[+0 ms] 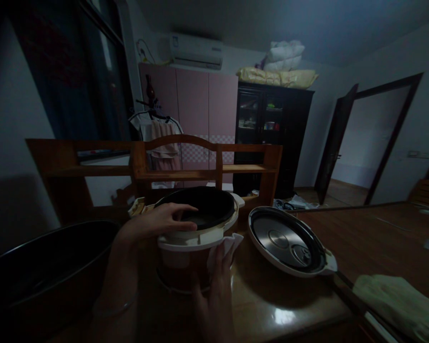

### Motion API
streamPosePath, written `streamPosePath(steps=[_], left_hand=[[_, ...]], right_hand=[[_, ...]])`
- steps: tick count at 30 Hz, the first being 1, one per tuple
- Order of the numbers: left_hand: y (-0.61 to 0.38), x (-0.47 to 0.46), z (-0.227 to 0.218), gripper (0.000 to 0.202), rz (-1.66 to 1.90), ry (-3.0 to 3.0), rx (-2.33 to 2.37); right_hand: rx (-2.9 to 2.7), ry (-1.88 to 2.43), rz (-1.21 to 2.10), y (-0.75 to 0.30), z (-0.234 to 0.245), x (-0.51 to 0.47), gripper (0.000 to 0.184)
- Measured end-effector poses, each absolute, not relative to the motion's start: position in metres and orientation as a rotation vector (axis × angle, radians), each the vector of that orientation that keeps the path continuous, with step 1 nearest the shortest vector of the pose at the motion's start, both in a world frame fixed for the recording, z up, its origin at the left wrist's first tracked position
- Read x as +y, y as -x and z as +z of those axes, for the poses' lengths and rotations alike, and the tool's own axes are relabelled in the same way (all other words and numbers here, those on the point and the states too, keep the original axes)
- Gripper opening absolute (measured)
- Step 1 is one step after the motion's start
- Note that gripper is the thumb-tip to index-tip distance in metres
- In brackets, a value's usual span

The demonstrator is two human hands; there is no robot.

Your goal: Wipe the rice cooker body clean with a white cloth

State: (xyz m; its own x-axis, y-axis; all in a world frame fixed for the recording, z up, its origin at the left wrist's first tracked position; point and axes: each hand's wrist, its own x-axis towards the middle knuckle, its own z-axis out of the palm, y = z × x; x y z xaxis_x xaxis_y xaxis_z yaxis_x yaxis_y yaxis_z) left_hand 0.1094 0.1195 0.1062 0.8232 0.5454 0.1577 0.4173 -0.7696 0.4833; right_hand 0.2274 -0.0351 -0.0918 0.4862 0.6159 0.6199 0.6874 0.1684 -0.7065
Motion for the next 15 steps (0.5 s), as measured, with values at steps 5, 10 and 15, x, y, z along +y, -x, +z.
streamPosePath(steps=[5, 10, 15], left_hand=[[-0.109, 0.119, 0.108, 0.074, 0.398, -2.565, 0.71], [-0.11, 0.121, 0.107, 0.074, 0.405, -2.574, 0.71], [-0.111, 0.12, 0.107, 0.076, 0.402, -2.565, 0.705]], right_hand=[[-1.168, 1.418, -0.079, -0.238, -0.081, -0.029, 0.071], [-1.089, 1.353, 0.025, -0.247, -0.081, -0.026, 0.076], [-1.001, 1.275, 0.135, -0.252, -0.085, -0.019, 0.071]])
